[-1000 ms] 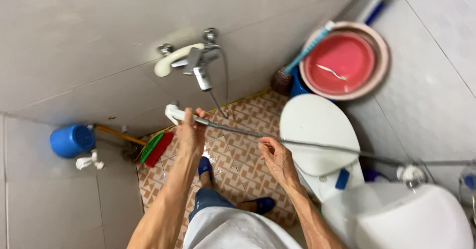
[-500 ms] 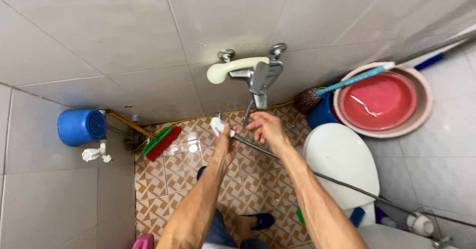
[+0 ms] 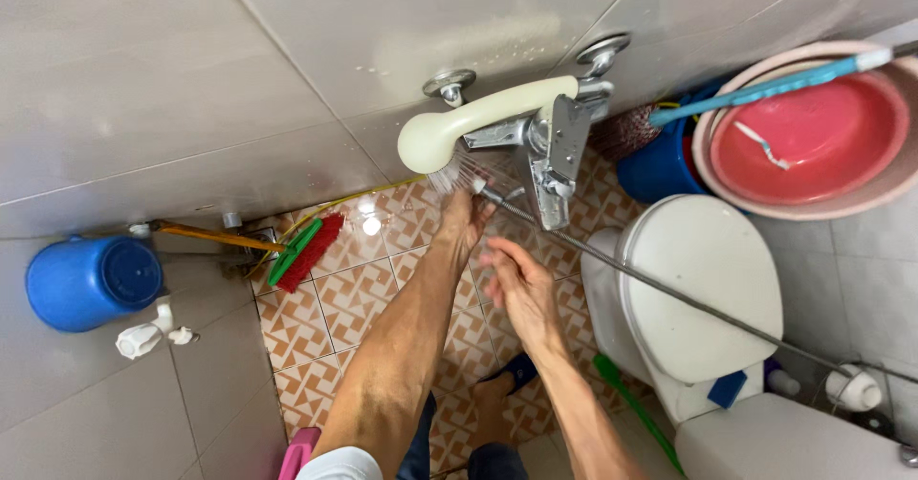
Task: The person removes the toilet tank lid, adjusts the internal flush mechanism by hand, and then uses a spray nozzle to clean the tank and bowl before replacing the lid.
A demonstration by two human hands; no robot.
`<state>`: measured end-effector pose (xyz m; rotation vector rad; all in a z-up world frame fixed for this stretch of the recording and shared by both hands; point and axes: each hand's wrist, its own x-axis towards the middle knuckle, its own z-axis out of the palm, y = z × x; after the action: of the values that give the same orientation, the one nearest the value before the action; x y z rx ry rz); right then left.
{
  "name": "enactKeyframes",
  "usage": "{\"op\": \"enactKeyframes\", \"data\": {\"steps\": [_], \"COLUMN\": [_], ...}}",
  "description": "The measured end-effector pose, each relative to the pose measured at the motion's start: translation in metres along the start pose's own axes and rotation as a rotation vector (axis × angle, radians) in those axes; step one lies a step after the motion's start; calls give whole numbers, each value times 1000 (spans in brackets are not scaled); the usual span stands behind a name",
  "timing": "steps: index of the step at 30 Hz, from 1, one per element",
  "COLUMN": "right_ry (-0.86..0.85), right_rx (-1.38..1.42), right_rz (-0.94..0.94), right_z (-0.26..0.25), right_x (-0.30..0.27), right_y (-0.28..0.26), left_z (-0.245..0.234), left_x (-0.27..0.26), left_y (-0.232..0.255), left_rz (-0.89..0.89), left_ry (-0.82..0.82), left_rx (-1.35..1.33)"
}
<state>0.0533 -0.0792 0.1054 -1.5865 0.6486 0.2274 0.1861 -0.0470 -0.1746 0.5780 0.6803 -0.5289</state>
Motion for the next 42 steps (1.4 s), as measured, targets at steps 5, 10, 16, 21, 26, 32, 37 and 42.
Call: {"op": "enactKeyframes", "data": {"steps": [5, 10, 16, 21, 26, 32, 37, 42], "right_ry": [10, 114, -18, 47, -107, -42, -78, -58], "right_rx": [387, 905, 89, 557, 1234, 1253, 38, -713], "right_rz": [-104, 408, 116, 306, 412, 443, 229, -252], "right_z": [36, 68, 61, 68, 96, 103, 89, 29], "right_x": [111, 237, 255, 242, 285, 279, 211, 142], "right_y": [44, 90, 118, 96, 99, 100, 51, 30], "left_z": [-52, -71, -60, -55, -57, -69, -26, 19], "left_x": [46, 35, 12, -1, -14, -25, -47, -58], "left_y": [-44, -41, -3, 18, 9, 22, 56, 87], "left_rz": [-64, -84, -92, -78, -85, -56, -27, 97], "left_ry": [-206, -132, -77, -48, -39, 30, 52, 88], "left_rx": [-281, -187, -19, 56, 91, 215, 373, 563]}}
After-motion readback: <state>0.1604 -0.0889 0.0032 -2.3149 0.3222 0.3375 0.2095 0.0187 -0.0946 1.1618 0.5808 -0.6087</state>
